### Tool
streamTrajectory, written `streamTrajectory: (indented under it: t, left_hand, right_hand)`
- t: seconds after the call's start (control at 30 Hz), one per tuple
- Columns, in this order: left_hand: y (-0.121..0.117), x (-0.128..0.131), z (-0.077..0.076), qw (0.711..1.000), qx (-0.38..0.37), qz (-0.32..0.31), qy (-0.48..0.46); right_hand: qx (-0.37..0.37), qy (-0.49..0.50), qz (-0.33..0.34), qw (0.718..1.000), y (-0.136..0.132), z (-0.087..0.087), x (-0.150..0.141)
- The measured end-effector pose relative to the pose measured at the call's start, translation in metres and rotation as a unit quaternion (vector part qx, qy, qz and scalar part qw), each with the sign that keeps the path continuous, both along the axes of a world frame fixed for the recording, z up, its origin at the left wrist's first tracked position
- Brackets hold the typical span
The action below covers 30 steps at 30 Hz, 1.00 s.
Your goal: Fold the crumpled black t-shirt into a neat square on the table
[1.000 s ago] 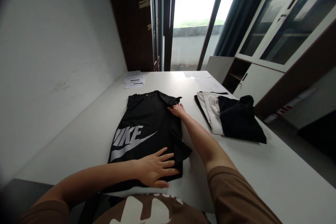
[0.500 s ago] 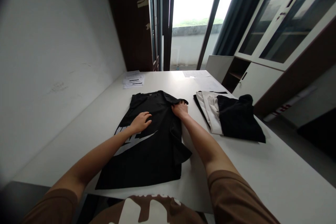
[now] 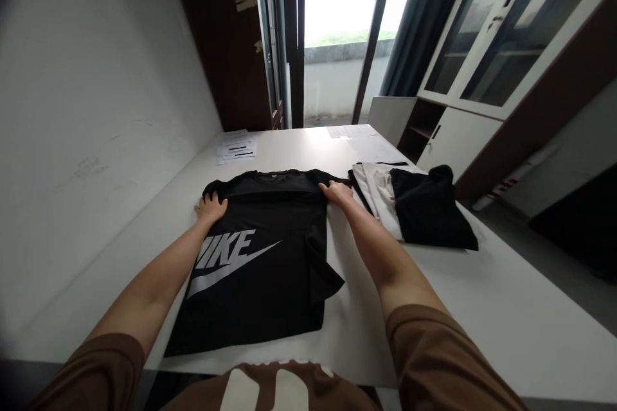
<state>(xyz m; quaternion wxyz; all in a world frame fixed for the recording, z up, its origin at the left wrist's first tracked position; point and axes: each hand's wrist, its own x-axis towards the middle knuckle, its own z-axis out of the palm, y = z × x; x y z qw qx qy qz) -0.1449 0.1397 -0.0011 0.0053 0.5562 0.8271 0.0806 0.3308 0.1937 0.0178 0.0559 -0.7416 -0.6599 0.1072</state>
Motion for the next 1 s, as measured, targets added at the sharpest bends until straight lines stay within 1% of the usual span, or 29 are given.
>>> streamTrajectory:
  t: [0.07,0.1,0.13,0.2,0.27,0.3,0.33,0.37,0.43,0.53,0.57,0.6,0.7,0.77,0.83,0.9,1.0]
  left_hand:
    - [0.002,-0.007,-0.004,1.000,0.023,0.011,0.008]
    - [0.003,-0.008,-0.005,0.999,0.041,0.004,0.018]
    - [0.005,-0.006,-0.006,0.998,0.057,-0.019,0.030]
    - [0.009,0.002,-0.008,0.991,0.075,-0.097,0.048]
    - [0.016,0.014,-0.009,0.980,0.064,-0.182,0.048]
    - [0.020,0.019,-0.010,0.975,0.052,-0.213,0.044]
    - [0.025,0.023,-0.011,0.972,0.039,-0.230,0.040]
    - [0.030,0.026,-0.011,0.971,0.028,-0.233,0.036]
    - [0.040,0.024,-0.012,0.977,0.004,-0.213,0.029]
    - [0.053,0.008,-0.008,0.989,-0.023,-0.146,0.018]
    - [0.056,0.001,-0.007,0.992,-0.025,-0.124,0.015]
    - [0.058,-0.006,-0.005,0.994,-0.024,-0.104,0.012]
    - [0.061,-0.018,-0.001,0.998,-0.012,-0.066,0.009]
    - [0.058,-0.015,0.000,0.997,0.003,-0.076,0.013]
    - [0.053,-0.004,-0.001,0.994,0.019,-0.109,0.023]
    - [0.046,0.013,-0.003,0.987,0.031,-0.153,0.032]
    - [0.025,0.047,-0.002,0.972,0.039,-0.230,0.036]
  right_hand:
    - [0.043,-0.010,-0.006,0.999,-0.005,-0.005,0.001]
    - [0.076,-0.021,-0.002,0.997,-0.009,-0.009,-0.001]
    - [0.111,-0.031,0.005,0.993,-0.014,-0.014,-0.003]
    - [0.171,-0.037,0.020,0.984,-0.025,-0.023,-0.008]
    - [0.212,-0.025,0.034,0.976,-0.035,-0.030,-0.012]
    - [0.230,-0.014,0.046,0.972,-0.038,-0.031,-0.013]
    - [0.246,-0.001,0.064,0.967,-0.042,-0.031,-0.015]
    - [0.260,0.012,0.088,0.962,-0.045,-0.030,-0.017]
    - [0.269,0.040,0.157,0.949,-0.053,-0.025,-0.020]
    - [0.230,0.065,0.293,0.926,-0.071,-0.017,-0.024]
    - [0.212,0.066,0.325,0.919,-0.079,-0.015,-0.023]
    - [0.201,0.063,0.339,0.917,-0.086,-0.014,-0.022]
    - [0.187,0.041,0.323,0.927,-0.102,-0.013,-0.011]
    - [0.184,0.041,0.306,0.933,-0.107,-0.013,-0.003]
    - [0.194,0.064,0.290,0.935,-0.107,-0.014,0.001]
    - [0.219,0.094,0.286,0.928,-0.105,-0.015,-0.003]
    - [0.247,0.115,0.317,0.908,-0.101,-0.020,-0.021]
